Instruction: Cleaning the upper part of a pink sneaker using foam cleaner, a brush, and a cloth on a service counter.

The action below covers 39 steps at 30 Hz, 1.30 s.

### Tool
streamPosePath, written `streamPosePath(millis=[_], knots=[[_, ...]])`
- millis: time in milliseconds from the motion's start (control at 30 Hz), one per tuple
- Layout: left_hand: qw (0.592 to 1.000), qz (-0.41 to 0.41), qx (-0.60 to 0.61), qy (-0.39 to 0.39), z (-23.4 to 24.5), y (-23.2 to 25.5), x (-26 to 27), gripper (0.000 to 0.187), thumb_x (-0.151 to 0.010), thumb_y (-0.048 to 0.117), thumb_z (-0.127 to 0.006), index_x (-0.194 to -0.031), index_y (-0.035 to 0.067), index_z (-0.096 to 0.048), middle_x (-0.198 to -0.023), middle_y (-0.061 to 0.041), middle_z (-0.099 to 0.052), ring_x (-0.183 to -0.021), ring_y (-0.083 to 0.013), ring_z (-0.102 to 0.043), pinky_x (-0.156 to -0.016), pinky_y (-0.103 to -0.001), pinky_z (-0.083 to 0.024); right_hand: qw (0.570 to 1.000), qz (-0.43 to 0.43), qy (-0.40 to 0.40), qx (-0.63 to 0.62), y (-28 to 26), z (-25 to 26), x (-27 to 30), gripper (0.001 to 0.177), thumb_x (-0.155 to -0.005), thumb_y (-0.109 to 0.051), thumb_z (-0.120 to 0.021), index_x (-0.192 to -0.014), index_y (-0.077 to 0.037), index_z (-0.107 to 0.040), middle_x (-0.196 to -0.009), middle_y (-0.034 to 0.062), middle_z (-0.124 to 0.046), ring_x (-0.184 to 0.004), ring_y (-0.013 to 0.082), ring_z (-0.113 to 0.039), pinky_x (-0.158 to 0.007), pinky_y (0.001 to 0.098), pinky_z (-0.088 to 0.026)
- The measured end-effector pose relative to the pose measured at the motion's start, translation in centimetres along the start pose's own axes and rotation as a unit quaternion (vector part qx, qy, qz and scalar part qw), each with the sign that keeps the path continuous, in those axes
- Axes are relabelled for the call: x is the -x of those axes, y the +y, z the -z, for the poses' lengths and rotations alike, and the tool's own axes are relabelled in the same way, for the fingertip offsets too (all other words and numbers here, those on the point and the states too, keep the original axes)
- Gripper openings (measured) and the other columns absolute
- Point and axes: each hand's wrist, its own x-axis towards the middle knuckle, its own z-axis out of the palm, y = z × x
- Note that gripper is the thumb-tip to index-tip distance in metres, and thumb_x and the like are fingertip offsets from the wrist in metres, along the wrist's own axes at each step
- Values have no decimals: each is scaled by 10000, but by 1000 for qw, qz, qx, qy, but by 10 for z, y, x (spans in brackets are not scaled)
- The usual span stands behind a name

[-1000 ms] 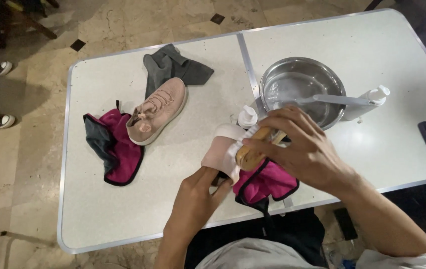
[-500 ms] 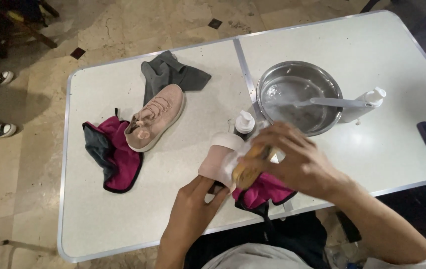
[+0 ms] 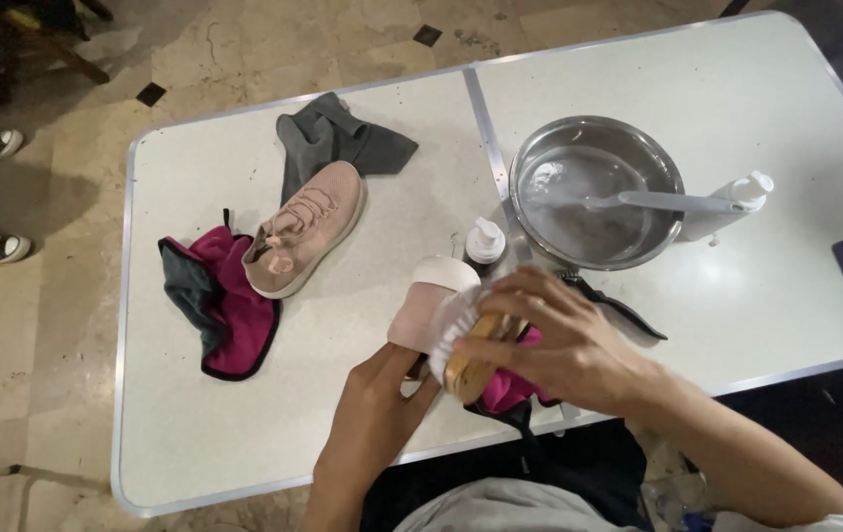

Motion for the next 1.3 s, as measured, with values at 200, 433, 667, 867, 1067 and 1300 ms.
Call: streamPosePath(millis=[200,433,667,867,1067,1300], knots=[[1000,-8,-18,-15,-1,5,1,182,-911,84,-776,-981,42,-613,-753,-70,-640,-605,-193,-597,-571,-334,-485,998,-15,12,60,21,8,-2,586,-859,-15,-869,-1360,-178,-613,-1334,191,-603,-1255,370,-591,-1111,574,-548],[1000,-19,-6,-14,-2,7,-2,163,-919,94,-773,-944,48,-619,-750,-68,-621,-596,-196,-584,-565,-341,-483,997,38,-30,52,21,20,-13,545,-881,-159,-870,-1357,-198,-606,-1261,145,-627,-1189,334,-625,-1044,494,-574],[1000,-27,2,-14,-4,-2,1,176,-919,86,-772,-986,60,-612,-768,-54,-603,-594,-190,-570,-548,-327,-485,994,76,-41,63,5,8,-11,559,-820,-250,-943,-1303,-242,-662,-1237,103,-654,-1162,288,-639,-1030,448,-584],[999,-33,12,11,-6,-2,0,177,-892,84,-804,-909,53,-631,-759,-56,-650,-595,-172,-611,-556,-317,-509,999,26,-16,25,12,6,-8,483,-844,-187,-860,-1286,-192,-666,-1289,154,-588,-1223,342,-551,-1045,494,-592],[1000,-27,2,-12,-2,5,-2,165,-914,64,-770,-988,54,-623,-758,-66,-618,-604,-190,-573,-560,-334,-485,999,-5,2,48,30,5,0,591,-810,-123,-897,-1325,-220,-625,-1319,159,-621,-1242,346,-607,-1080,534,-576],[1000,-25,5,-8,-7,2,4,161,-910,97,-780,-937,56,-627,-767,-68,-655,-611,-197,-620,-551,-339,-501,996,53,-17,75,14,7,-4,480,-827,-219,-884,-1255,-179,-670,-1190,121,-656,-1136,308,-638,-997,483,-615]])
